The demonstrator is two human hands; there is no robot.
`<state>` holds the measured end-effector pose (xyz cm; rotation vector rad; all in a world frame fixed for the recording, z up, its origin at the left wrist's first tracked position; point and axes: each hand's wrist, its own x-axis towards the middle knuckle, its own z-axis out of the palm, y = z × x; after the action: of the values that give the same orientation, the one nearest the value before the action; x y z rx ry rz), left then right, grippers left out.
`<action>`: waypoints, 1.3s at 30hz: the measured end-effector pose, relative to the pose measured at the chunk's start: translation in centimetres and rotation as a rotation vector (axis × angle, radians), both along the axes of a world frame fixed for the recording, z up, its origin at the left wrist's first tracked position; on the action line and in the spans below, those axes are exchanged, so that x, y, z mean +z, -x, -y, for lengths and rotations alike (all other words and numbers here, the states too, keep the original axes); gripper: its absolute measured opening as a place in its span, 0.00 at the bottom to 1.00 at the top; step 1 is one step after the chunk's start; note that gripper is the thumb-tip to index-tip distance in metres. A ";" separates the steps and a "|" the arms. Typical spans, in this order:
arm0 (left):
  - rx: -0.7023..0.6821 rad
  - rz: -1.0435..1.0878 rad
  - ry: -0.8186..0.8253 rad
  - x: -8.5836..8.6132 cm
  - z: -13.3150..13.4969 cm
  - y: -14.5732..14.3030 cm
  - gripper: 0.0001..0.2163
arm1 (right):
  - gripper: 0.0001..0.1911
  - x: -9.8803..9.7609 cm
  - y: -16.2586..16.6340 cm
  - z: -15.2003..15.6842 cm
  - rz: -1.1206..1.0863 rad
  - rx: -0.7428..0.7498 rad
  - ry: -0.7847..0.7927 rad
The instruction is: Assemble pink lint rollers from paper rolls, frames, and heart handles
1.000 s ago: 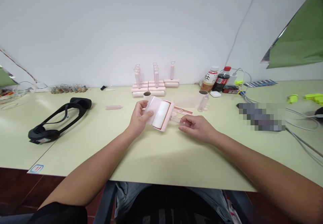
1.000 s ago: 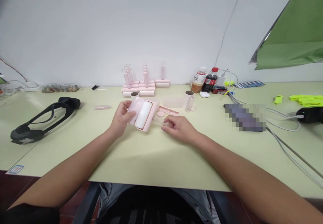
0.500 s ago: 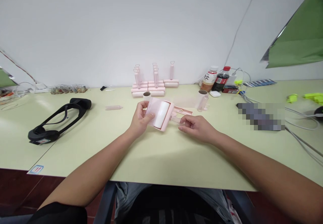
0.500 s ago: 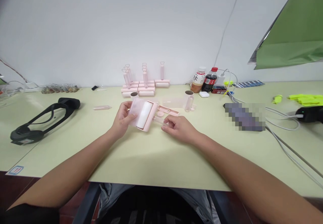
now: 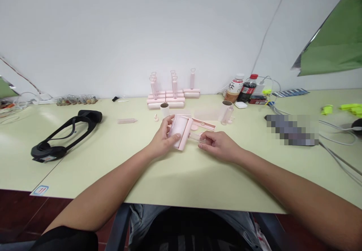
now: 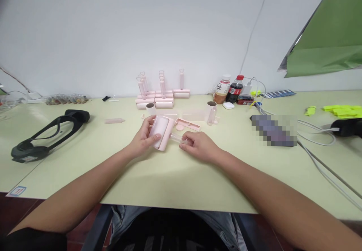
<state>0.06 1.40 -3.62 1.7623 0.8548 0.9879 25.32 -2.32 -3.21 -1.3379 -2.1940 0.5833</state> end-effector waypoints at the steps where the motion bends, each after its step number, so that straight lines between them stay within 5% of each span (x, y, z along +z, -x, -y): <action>1: -0.033 -0.006 -0.003 0.1 0.2 -0.1 0.35 | 0.11 0.0 0.0 0.0 0.000 0.003 0.008; 15: -0.106 -0.070 -0.023 0.3 0.6 -0.2 0.40 | 0.12 -0.5 0.3 0.3 -0.066 0.009 0.068; 33: -0.018 -0.131 -0.086 0.6 1.2 -0.3 0.43 | 0.23 0.0 0.9 0.5 -0.291 0.008 0.240; 39: 0.112 -0.051 -0.004 0.2 0.8 -0.8 0.43 | 0.24 0.5 0.5 -0.1 -0.625 -0.139 0.492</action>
<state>0.85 0.64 -3.45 1.7659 0.9935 1.0211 24.83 -2.19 -2.75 -1.2851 -1.4876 1.3387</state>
